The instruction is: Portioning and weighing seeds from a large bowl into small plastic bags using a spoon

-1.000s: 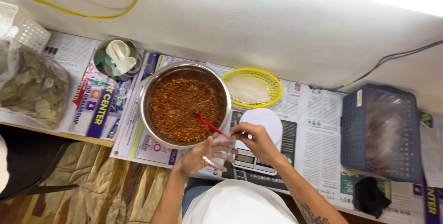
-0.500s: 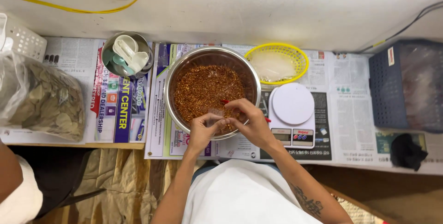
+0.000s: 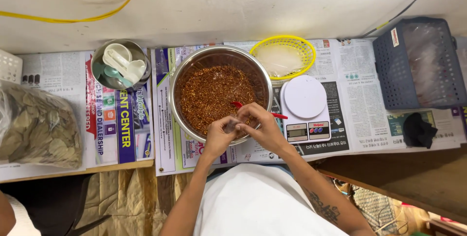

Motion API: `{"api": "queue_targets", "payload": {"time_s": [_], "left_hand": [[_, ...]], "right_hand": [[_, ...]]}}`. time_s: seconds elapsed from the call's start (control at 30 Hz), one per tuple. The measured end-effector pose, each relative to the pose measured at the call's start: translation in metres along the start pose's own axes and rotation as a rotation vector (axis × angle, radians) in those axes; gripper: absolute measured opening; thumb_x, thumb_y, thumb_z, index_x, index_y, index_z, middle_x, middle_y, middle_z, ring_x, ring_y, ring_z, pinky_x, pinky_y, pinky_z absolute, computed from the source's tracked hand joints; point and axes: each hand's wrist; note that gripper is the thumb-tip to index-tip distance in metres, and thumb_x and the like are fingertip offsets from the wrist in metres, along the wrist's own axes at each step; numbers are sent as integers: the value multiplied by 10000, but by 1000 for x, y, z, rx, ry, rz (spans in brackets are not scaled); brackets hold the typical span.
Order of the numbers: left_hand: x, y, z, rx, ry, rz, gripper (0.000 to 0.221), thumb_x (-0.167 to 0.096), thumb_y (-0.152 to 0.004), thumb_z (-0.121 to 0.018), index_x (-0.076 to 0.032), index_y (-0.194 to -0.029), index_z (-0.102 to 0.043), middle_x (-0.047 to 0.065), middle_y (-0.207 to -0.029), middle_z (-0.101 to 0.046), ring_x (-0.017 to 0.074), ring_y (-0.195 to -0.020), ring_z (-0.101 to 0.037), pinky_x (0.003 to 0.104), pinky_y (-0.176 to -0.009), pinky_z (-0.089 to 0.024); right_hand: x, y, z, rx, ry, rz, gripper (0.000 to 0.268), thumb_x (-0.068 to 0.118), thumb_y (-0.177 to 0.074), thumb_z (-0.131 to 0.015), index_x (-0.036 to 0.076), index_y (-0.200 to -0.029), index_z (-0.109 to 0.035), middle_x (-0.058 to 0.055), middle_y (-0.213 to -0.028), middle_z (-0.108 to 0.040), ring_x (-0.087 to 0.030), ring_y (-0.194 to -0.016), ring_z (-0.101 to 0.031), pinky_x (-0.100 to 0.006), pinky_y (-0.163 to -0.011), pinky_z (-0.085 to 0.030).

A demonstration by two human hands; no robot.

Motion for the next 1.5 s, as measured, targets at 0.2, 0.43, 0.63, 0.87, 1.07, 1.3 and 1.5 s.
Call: {"api": "queue_targets", "payload": {"time_s": [0.2,0.43,0.63,0.87,1.07,1.3,1.5], "left_hand": [[-12,4,4,82,-80,-56,242,-124,-751,-843,-166,-983,-785,107,-766,-738,193,-784,-677,353,-737,-539],[-4,8,13,135,-94,7,260,-150,-787,-814,-151,-1046,-781,120,-870,-775,261,-869,-724,406,-797,-554],[-6,1,53,42,-238,29,246,-320,-915,-790,-116,-1050,-763,148,-933,-776,333,-945,-738,447,-848,-570],[1,-6,80,-74,-240,40,576,-628,-968,-616,-100,-1187,-679,181,-900,-739,337,-879,-726,490,-827,-550],[13,-10,72,-74,-117,-83,456,-476,-1096,-454,-86,-1060,-687,127,-817,-739,246,-799,-735,430,-819,-555],[13,-8,79,-139,-40,-91,234,-316,-1023,-665,-92,-998,-731,88,-778,-758,200,-783,-739,376,-843,-564],[-3,-6,84,-152,-2,-93,291,-293,-986,-708,-48,-1140,-670,200,-928,-727,352,-912,-715,526,-927,-549]], "right_hand": [[15,0,0,233,73,-39,117,208,-938,-734,94,-933,-761,-185,-1307,-672,-479,-1111,-654,-536,-901,-525],[22,-9,1,233,32,-152,212,263,-994,-664,92,-984,-788,-202,-1312,-662,-441,-1151,-650,-559,-985,-500],[-64,-21,13,72,379,-121,182,251,-1046,-601,131,-1137,-703,-86,-1077,-720,-278,-1036,-660,-408,-908,-498],[-121,-26,18,181,1279,50,124,186,-873,-648,225,-960,-727,35,-908,-730,-202,-982,-624,-447,-859,-387],[-94,-72,49,-33,1395,151,149,128,-910,-657,243,-989,-709,7,-904,-690,-206,-977,-627,-548,-970,-335],[-78,-83,15,-46,1207,147,174,74,-915,-677,219,-852,-750,-3,-788,-688,-219,-896,-627,-504,-961,-362],[-90,-48,-39,-1,1075,349,69,146,-905,-706,209,-935,-702,16,-846,-660,-187,-918,-577,-468,-917,-309]]}}
Point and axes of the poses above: each hand's wrist, its own y-axis away from the middle knuckle, its own z-axis out of the back of the hand, x = y × z
